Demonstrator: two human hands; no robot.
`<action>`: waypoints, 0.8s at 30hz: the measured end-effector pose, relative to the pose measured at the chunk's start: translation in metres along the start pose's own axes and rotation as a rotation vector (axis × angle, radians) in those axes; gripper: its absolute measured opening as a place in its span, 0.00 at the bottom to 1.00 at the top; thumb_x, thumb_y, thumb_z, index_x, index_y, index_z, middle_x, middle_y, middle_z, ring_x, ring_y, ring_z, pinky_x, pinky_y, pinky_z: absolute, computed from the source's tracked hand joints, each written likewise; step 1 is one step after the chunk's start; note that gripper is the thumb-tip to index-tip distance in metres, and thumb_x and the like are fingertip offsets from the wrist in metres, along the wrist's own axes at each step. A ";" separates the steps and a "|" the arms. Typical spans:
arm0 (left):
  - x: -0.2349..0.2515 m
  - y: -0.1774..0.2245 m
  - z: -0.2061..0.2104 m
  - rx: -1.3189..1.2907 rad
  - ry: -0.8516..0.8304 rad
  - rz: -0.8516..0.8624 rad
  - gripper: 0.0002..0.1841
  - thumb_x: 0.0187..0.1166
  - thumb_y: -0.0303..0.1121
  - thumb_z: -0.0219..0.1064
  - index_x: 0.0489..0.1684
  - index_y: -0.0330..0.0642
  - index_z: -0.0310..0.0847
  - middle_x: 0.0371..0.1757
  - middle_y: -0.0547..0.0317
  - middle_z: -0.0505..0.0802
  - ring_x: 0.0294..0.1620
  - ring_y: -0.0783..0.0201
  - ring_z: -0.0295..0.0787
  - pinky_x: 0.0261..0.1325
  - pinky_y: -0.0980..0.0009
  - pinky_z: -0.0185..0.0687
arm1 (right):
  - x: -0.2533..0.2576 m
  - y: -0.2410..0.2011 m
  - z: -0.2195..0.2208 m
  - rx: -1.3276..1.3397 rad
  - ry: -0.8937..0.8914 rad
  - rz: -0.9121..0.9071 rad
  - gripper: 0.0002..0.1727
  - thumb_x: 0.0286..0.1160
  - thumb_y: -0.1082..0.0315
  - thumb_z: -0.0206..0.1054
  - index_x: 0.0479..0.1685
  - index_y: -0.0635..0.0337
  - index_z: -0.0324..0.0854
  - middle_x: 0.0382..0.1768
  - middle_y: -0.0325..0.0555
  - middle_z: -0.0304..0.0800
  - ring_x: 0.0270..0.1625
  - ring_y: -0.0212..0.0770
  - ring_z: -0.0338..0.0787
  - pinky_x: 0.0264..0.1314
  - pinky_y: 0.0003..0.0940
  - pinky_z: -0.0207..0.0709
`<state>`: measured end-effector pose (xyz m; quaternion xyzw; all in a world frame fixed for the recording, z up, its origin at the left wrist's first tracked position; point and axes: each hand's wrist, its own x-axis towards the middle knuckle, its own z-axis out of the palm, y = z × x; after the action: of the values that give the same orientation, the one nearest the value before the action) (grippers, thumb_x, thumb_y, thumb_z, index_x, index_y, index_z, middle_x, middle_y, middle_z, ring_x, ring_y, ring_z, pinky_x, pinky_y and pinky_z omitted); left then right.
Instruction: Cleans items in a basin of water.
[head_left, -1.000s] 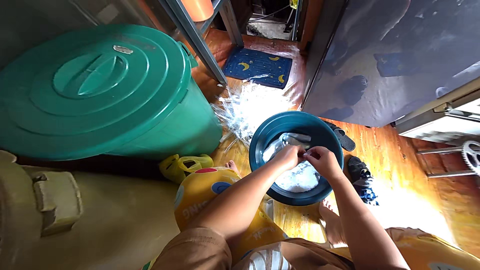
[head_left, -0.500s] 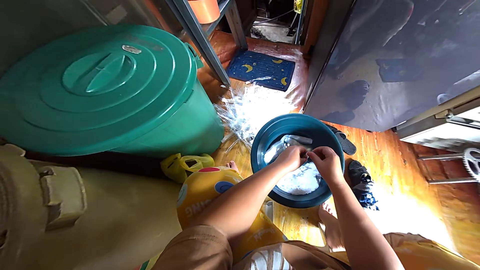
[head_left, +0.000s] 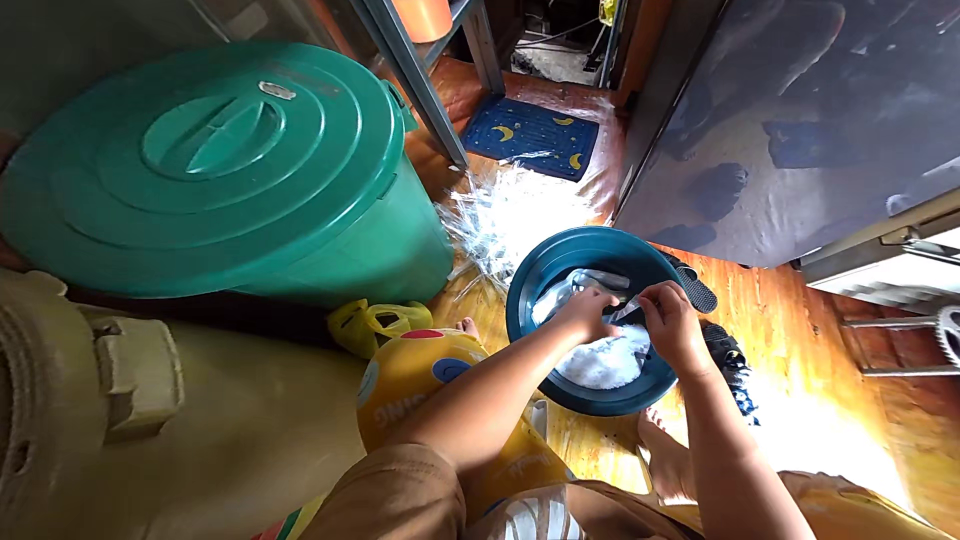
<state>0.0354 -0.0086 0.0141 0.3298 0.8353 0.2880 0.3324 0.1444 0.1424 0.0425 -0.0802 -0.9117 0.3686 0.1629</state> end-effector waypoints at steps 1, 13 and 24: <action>0.000 0.001 -0.001 -0.028 0.075 0.078 0.30 0.72 0.49 0.80 0.72 0.47 0.84 0.76 0.41 0.82 0.80 0.40 0.74 0.83 0.39 0.66 | 0.000 0.004 0.001 -0.012 -0.030 0.006 0.08 0.81 0.71 0.64 0.43 0.66 0.88 0.47 0.54 0.88 0.49 0.44 0.88 0.55 0.40 0.84; 0.002 0.000 -0.002 0.052 0.030 0.234 0.20 0.90 0.49 0.60 0.57 0.43 0.91 0.68 0.54 0.91 0.80 0.52 0.78 0.84 0.40 0.61 | -0.001 0.008 0.017 0.127 0.003 0.076 0.08 0.78 0.70 0.66 0.39 0.65 0.87 0.53 0.55 0.84 0.57 0.43 0.85 0.56 0.35 0.83; 0.004 -0.007 0.003 0.122 -0.043 0.197 0.18 0.91 0.47 0.57 0.59 0.52 0.93 0.66 0.60 0.93 0.81 0.54 0.77 0.87 0.33 0.52 | -0.001 0.003 0.009 0.137 0.055 0.040 0.09 0.81 0.72 0.60 0.36 0.67 0.82 0.52 0.55 0.83 0.60 0.44 0.83 0.63 0.39 0.79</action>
<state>0.0332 -0.0094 0.0063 0.4358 0.8075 0.2609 0.3000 0.1417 0.1388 0.0340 -0.0972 -0.8777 0.4311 0.1854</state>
